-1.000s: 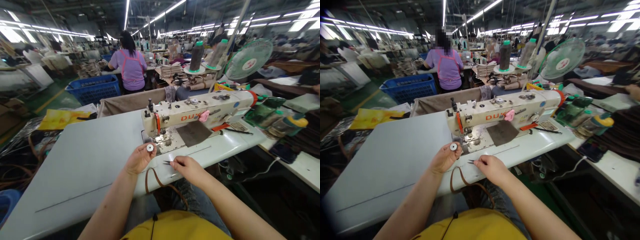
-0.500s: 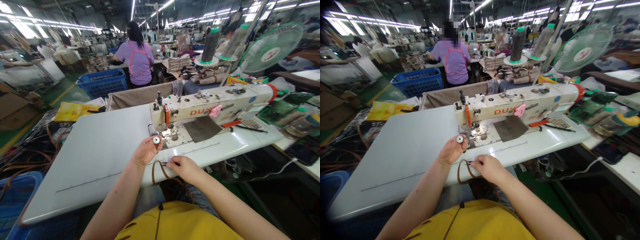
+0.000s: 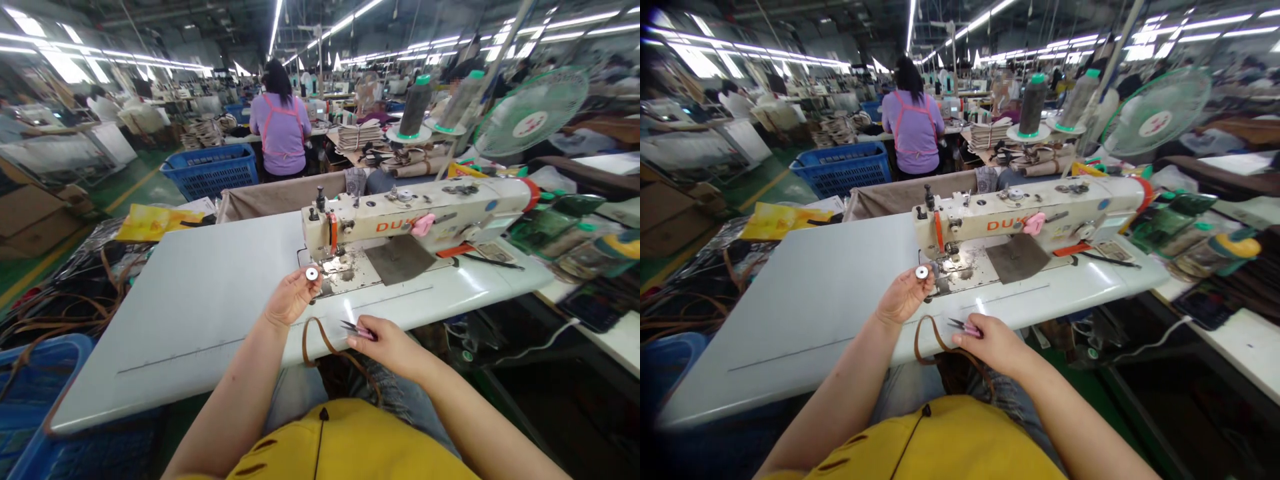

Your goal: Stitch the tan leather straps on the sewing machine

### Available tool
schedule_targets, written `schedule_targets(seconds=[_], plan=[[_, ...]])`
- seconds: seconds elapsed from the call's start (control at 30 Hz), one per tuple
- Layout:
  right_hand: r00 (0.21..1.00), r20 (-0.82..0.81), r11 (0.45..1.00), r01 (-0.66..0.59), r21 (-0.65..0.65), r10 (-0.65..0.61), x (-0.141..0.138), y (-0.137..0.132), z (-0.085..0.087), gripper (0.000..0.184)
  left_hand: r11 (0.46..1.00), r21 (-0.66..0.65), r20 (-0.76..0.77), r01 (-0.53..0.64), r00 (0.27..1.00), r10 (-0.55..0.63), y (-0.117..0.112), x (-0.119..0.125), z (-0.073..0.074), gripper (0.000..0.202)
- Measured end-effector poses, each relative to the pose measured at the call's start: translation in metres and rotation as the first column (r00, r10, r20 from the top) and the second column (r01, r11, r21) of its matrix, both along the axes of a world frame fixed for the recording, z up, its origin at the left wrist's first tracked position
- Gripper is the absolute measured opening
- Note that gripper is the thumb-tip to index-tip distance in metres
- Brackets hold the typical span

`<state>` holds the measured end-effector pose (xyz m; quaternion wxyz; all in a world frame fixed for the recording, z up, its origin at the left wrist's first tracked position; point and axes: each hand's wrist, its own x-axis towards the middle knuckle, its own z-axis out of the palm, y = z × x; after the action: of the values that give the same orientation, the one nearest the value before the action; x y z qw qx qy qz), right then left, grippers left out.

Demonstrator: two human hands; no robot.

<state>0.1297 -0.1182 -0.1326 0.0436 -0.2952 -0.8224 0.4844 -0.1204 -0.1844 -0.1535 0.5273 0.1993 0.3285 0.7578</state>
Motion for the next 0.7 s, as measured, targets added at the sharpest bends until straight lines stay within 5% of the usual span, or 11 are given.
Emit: schedule_targets(seconds=[0.13, 0.27, 0.4, 0.53, 0.7], plan=[[0.982, -0.172, 0.997, 0.081, 0.01, -0.078, 0.011, -0.013, 0.018, 0.039, 0.998, -0.025, -0.014, 0.059, 0.998, -0.059, -0.02, 0.025, 0.0, 0.038], [0.897, -0.44, 0.946, 0.103, 0.309, 0.046, 0.011, -0.02, 0.036, 0.019, 0.964, -0.248, -0.164, 0.099, 0.976, -0.143, -0.045, 0.046, -0.001, 0.036], [0.93, -0.28, 0.793, -0.019, 0.609, 0.238, 0.007, -0.025, 0.039, 0.041, 0.918, -0.361, -0.279, 0.162, 0.921, -0.272, -0.063, 0.062, 0.01, 0.044], [0.955, -0.137, 0.615, -0.057, 0.787, 0.264, 0.007, -0.038, 0.029, 0.039, 0.909, -0.41, -0.388, 0.077, 0.887, -0.25, -0.077, 0.074, 0.021, 0.051], [0.963, -0.146, 0.578, -0.012, 0.816, 0.227, 0.015, -0.046, 0.025, 0.035, 0.887, -0.46, -0.422, -0.035, 0.888, -0.184, -0.09, 0.075, 0.007, 0.053]])
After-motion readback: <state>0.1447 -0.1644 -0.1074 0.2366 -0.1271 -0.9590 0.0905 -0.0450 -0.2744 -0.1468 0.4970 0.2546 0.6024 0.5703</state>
